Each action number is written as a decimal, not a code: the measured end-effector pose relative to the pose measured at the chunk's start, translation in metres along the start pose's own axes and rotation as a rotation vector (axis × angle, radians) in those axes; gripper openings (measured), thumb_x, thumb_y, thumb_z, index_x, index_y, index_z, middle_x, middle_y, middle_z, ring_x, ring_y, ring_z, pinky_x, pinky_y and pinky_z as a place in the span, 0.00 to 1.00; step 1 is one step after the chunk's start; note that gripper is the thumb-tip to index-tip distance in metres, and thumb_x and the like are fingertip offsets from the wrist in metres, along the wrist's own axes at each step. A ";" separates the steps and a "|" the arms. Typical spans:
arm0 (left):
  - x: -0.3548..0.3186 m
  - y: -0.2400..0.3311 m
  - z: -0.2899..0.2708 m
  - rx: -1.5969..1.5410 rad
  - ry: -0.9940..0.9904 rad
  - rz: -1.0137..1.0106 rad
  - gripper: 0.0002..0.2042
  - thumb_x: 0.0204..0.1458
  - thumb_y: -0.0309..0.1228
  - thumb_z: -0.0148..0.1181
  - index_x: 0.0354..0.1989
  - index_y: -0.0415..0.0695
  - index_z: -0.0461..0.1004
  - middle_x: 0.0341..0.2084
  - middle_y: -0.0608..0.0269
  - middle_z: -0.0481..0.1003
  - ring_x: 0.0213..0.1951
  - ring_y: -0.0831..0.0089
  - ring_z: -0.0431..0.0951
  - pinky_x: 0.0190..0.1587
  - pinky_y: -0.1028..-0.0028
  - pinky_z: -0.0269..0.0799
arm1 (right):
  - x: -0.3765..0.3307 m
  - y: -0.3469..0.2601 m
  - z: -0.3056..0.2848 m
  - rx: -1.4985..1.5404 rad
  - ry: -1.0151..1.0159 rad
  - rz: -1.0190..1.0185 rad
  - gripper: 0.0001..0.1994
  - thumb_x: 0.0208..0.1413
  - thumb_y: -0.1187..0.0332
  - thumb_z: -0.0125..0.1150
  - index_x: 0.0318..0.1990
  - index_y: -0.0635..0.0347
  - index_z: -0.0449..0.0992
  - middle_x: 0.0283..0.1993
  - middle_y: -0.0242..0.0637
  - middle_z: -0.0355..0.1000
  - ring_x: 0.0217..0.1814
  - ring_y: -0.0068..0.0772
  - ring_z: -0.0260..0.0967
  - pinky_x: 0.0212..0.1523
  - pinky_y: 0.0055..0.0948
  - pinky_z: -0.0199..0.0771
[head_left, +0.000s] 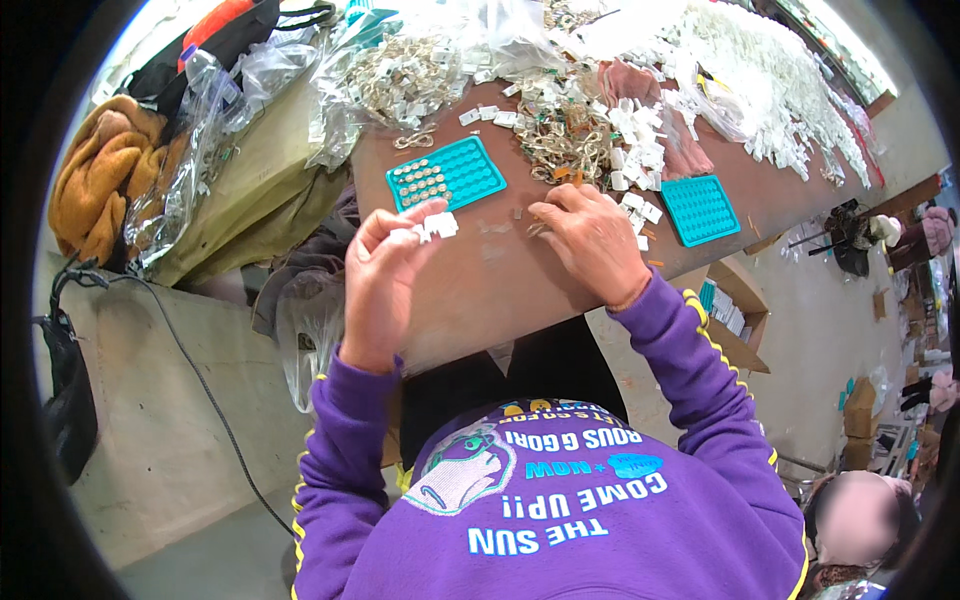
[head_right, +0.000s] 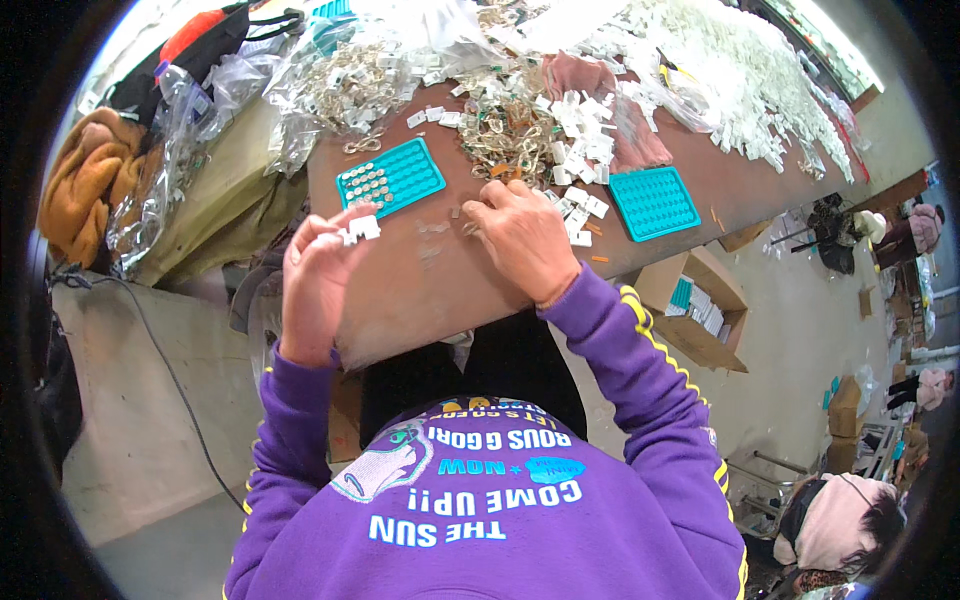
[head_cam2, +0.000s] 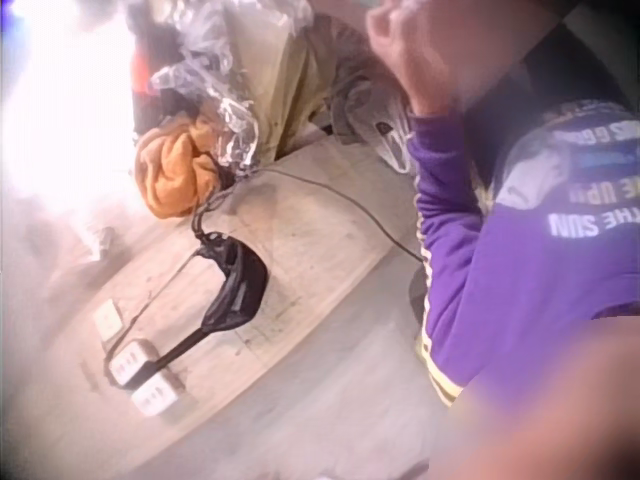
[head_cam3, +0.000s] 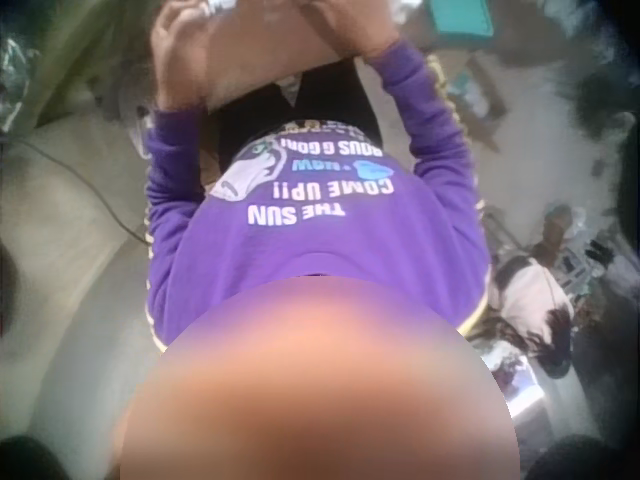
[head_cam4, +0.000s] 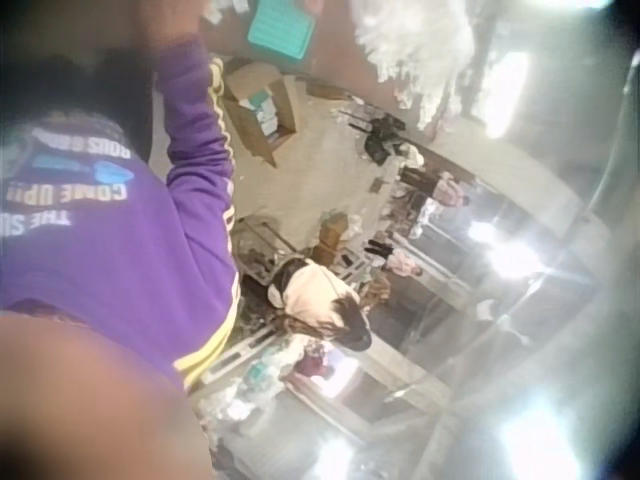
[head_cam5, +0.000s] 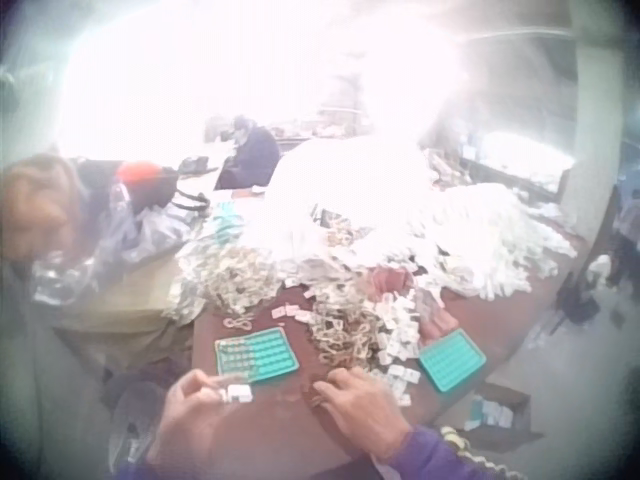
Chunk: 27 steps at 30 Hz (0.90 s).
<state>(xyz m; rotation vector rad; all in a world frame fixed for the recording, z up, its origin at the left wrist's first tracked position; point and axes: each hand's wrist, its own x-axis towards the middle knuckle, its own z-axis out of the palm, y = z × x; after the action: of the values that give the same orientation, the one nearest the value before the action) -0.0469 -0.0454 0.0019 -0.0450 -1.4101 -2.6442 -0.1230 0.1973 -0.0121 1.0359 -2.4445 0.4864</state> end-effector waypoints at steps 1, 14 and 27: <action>-0.008 -0.004 -0.001 -0.057 0.044 -0.029 0.02 0.51 0.20 0.49 0.30 0.41 0.66 0.47 0.37 0.73 0.54 0.53 0.73 0.60 0.57 0.68 | 0.008 0.002 0.003 -0.012 -0.048 -0.033 0.05 0.45 0.71 0.60 0.32 0.56 0.76 0.34 0.35 0.70 0.40 0.39 0.70 0.40 0.35 0.72; -0.051 -0.049 0.046 0.290 0.031 0.048 0.18 0.47 0.20 0.63 0.49 0.40 0.70 0.34 0.65 0.71 0.37 0.78 0.74 0.41 0.76 0.70 | -0.007 -0.038 -0.024 1.635 0.126 0.908 0.06 0.56 0.71 0.64 0.33 0.59 0.72 0.28 0.32 0.73 0.25 0.19 0.71 0.25 0.18 0.68; -0.046 -0.038 0.048 0.273 0.119 0.168 0.05 0.52 0.24 0.62 0.37 0.39 0.77 0.28 0.66 0.75 0.29 0.81 0.71 0.33 0.80 0.68 | -0.025 -0.066 -0.032 1.559 0.020 0.925 0.09 0.54 0.72 0.64 0.31 0.58 0.68 0.26 0.31 0.71 0.21 0.18 0.67 0.23 0.16 0.67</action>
<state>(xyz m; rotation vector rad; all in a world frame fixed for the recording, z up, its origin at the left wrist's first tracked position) -0.0092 0.0200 -0.0067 0.0227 -1.6332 -2.2629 -0.0510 0.1839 0.0119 0.0815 -2.0476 2.8446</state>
